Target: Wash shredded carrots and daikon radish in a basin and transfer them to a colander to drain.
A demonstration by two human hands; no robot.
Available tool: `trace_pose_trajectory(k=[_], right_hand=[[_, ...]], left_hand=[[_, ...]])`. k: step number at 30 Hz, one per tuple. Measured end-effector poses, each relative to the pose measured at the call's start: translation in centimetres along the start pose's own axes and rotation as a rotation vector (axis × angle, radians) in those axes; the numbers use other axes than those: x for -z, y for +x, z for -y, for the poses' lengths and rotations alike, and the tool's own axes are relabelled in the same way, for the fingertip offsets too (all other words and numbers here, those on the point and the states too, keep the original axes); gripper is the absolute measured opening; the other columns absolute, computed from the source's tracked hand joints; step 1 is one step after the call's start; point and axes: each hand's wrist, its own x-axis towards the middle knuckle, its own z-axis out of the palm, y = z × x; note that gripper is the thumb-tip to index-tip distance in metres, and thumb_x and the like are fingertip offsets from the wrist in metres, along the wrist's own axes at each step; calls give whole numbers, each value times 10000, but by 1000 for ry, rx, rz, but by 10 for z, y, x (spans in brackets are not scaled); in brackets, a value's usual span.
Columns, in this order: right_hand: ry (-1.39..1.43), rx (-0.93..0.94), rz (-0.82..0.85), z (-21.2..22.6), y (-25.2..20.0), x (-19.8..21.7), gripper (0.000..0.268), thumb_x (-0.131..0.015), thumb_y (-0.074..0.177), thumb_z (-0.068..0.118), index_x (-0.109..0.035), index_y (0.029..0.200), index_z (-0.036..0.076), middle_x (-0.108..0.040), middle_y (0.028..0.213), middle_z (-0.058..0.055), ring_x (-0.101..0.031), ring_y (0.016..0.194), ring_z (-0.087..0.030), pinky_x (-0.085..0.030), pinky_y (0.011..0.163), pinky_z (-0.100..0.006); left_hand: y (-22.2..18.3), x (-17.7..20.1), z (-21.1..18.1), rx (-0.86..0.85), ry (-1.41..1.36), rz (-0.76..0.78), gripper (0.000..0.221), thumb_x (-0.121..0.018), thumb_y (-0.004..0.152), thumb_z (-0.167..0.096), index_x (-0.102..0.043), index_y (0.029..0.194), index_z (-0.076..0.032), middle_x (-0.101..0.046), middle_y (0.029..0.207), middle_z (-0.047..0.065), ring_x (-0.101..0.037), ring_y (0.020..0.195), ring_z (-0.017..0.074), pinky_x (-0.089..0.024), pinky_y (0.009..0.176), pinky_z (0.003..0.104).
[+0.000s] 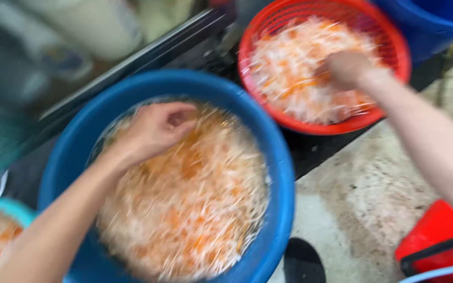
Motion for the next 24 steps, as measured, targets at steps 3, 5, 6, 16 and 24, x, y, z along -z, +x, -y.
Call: trace_pose_trajectory(k=[3, 5, 6, 16, 24], right_hand=[[-20, -153, 75, 91, -8, 85, 631, -635, 888, 77, -642, 1460, 342, -726, 1267, -173, -709, 1125, -363, -549, 1014, -495], [-24, -211, 30, 153, -40, 129, 525, -597, 996, 143, -621, 1497, 297, -732, 1245, -206, -721, 1087, -390, -560, 985, -514], [231, -103, -17, 180, -41, 132, 471, -611, 1007, 272, -629, 1477, 250, -708, 1317, -183, -698, 1169, -358, -534, 1048, -487], [665, -182, 961, 323, 41, -12, 1042, -782, 665, 689, -569, 1462, 52, -592, 1576, -243, -485, 1476, -386, -401, 1171, -553], [817, -55, 1201, 333, 13, -89, 843, -685, 829, 661, -450, 1576, 350, -250, 1606, -255, -46, 1464, -471, -70, 1179, -661]], left_hand=[[-86, 27, 51, 361, -15, 76, 475, -750, 864, -347, -701, 1273, -111, -778, 1073, 114, -750, 971, 225, -579, 863, 356], [-139, 21, 89, 573, -42, 102, 506, -756, 865, -353, -680, 1308, -122, -768, 1112, 113, -737, 1009, 226, -571, 882, 352], [-166, 10, 111, 701, -151, 61, 600, -786, 857, -376, -611, 1361, -103, -725, 1204, 111, -696, 1090, 219, -543, 928, 350], [-254, -95, 136, 1033, -959, 174, 869, -752, 792, -522, -484, 1525, -139, -502, 1567, 78, -473, 1418, 244, -423, 1144, 416], [-229, -143, 123, 992, -1298, 370, 1049, -560, 749, -796, -234, 1625, -319, -252, 1691, -7, -274, 1543, 229, -334, 1195, 492]])
